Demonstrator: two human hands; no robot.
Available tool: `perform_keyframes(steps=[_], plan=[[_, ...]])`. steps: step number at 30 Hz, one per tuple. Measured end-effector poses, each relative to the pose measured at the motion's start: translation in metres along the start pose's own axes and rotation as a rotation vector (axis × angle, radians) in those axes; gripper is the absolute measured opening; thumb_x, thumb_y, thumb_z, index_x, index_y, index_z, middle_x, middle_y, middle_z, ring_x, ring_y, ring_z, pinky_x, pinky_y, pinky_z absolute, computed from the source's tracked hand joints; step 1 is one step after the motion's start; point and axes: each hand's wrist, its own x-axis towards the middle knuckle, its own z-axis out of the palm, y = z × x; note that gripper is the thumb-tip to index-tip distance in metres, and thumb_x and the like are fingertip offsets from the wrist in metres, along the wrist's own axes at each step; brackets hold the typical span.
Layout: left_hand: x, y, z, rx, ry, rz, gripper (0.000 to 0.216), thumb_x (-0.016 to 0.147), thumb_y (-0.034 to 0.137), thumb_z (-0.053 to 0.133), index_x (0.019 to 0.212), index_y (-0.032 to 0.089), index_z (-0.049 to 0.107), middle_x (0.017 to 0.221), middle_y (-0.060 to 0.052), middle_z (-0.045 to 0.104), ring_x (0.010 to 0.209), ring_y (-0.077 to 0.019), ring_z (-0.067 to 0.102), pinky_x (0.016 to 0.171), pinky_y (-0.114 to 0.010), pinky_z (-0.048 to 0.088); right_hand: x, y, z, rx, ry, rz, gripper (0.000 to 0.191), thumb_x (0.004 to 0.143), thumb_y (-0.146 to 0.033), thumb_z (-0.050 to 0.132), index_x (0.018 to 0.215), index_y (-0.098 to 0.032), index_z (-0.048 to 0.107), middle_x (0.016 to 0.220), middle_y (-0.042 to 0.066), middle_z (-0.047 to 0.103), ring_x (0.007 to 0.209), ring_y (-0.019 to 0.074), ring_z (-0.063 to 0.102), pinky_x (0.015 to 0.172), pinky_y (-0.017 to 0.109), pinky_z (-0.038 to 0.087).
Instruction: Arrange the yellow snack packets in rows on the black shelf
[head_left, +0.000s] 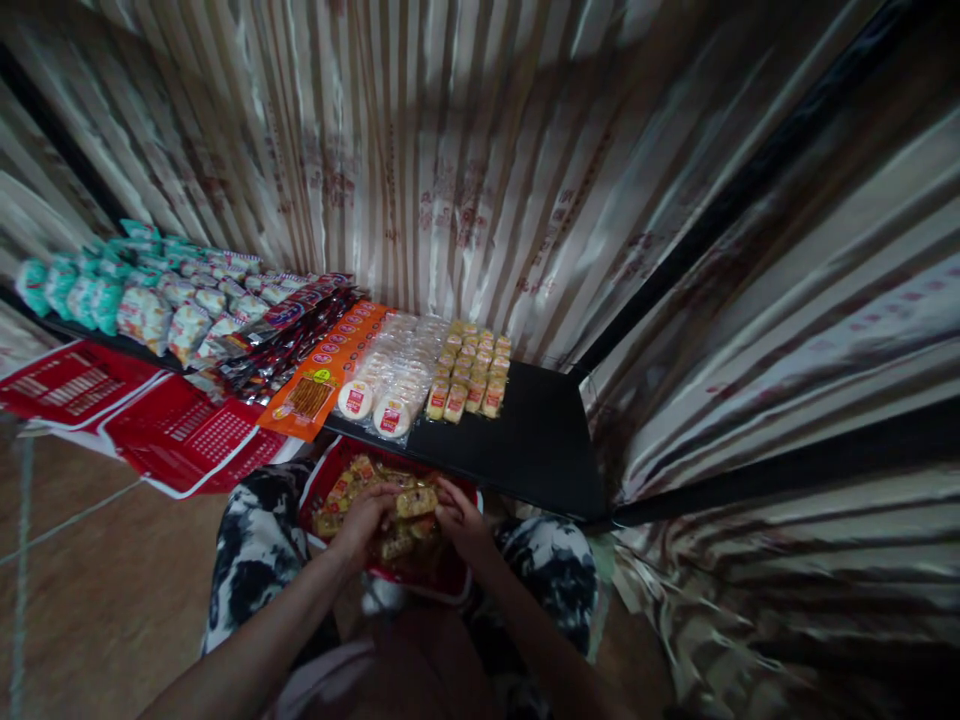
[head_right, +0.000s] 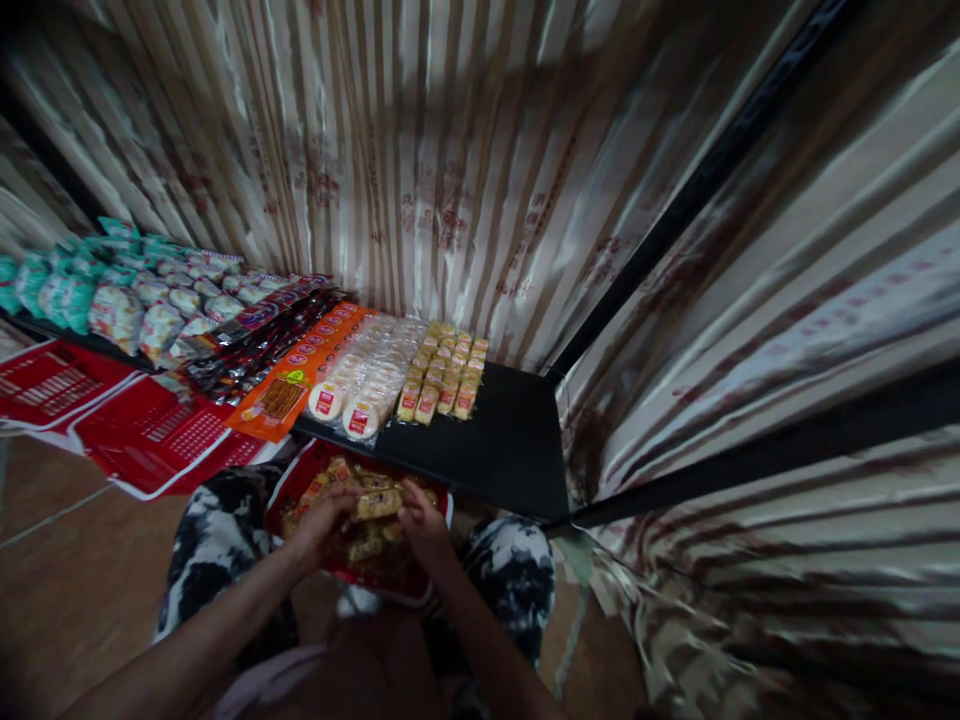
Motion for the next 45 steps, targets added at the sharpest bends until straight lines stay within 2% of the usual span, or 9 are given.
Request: perform_keyframes(steps=[5,9,13,16,22,27,33,40,45], plan=[[-0.002,0.011,0.008,-0.080,-0.070,0.010,0.020,0.054,0.010,0.053,0.073,0.013,0.058,0.046,0.006,0.052,0.038,-0.0046,0.040,0.039,-0.016,0.025,-0.003,-0.018,-0.012,-0.002,-0.028,-0.200,0.040,0.071,-0.042,0.059,0.105,-0.022,0.064,0.123,0.009,0.054,0.113,0.0220,0.051,0.092,0.034,0.044],[-0.011,0.021,0.014,-0.125,-0.062,-0.028,0.013,0.061,0.008,0.057,0.073,0.013,0.061,0.059,0.003,0.060,0.048,-0.0046,0.049,0.045,-0.014,0.037,-0.006,-0.025,-0.020,0.002,-0.080,-0.178,0.050,0.067,-0.045,0.063,0.111,-0.022,0.061,0.134,0.011,0.044,0.107,0.0216,0.053,0.084,0.033,0.048],[-0.021,0.028,0.018,-0.147,-0.057,-0.071,0.010,0.069,0.006,0.056,0.070,0.013,0.063,0.079,-0.002,0.065,0.068,-0.0076,0.059,0.062,-0.015,0.048,-0.009,-0.030,-0.024,0.058,-0.074,-0.110,0.051,0.064,-0.046,0.066,0.109,-0.021,0.062,0.111,0.009,0.061,0.091,0.0186,0.060,0.079,0.032,0.049],[-0.023,0.031,0.021,-0.133,-0.072,-0.085,0.011,0.072,0.006,0.056,0.071,0.013,0.063,0.080,-0.003,0.066,0.066,-0.0074,0.059,0.060,-0.015,0.049,-0.010,-0.037,-0.027,0.107,-0.067,-0.055,0.049,0.063,-0.049,0.066,0.104,-0.021,0.063,0.088,0.005,0.067,0.078,0.0162,0.061,0.073,0.031,0.049],[-0.021,0.033,0.028,-0.115,-0.157,-0.056,0.005,0.076,0.015,0.058,0.077,0.014,0.062,0.074,-0.001,0.065,0.053,-0.0047,0.055,0.055,-0.015,0.048,-0.009,-0.051,-0.032,0.083,0.019,0.004,0.050,0.061,-0.056,0.065,0.095,-0.019,0.064,0.072,0.001,0.064,0.059,0.0128,0.057,0.052,0.023,0.042],[-0.014,0.029,0.032,0.063,-0.274,0.047,0.016,0.068,0.026,0.067,0.081,0.016,0.062,0.062,0.003,0.061,0.049,-0.0047,0.051,0.045,-0.014,0.035,-0.008,-0.054,-0.034,0.058,0.053,0.059,0.054,0.061,-0.064,0.059,0.084,-0.016,0.063,0.055,-0.003,0.056,0.049,0.0096,0.049,0.045,0.020,0.035],[-0.010,0.032,0.048,0.261,-0.211,0.134,0.017,0.068,0.028,0.064,0.080,0.017,0.062,0.055,0.005,0.057,0.045,-0.0056,0.046,0.043,-0.016,0.030,-0.009,-0.044,-0.038,0.060,0.060,0.105,0.052,0.064,-0.067,0.054,0.069,-0.015,0.061,0.046,-0.004,0.053,0.041,0.0074,0.043,0.042,0.020,0.033],[-0.003,0.040,0.075,0.248,-0.212,0.204,0.013,0.070,0.024,0.058,0.079,0.014,0.059,0.056,0.004,0.057,0.044,-0.0061,0.047,0.047,-0.018,0.037,-0.008,-0.037,-0.047,0.136,0.063,0.074,0.055,0.061,-0.064,0.060,0.093,-0.019,0.061,0.056,-0.002,0.061,0.047,0.0124,0.054,0.046,0.023,0.039],[0.019,0.048,0.098,0.374,-0.235,0.331,0.019,0.070,0.017,0.055,0.088,0.015,0.059,0.059,0.004,0.057,0.045,-0.0064,0.046,0.047,-0.017,0.036,0.001,-0.047,-0.065,0.073,0.032,-0.106,0.039,0.064,-0.049,0.067,0.089,-0.019,0.064,0.084,0.004,0.068,0.074,0.0167,0.061,0.069,0.029,0.048]])
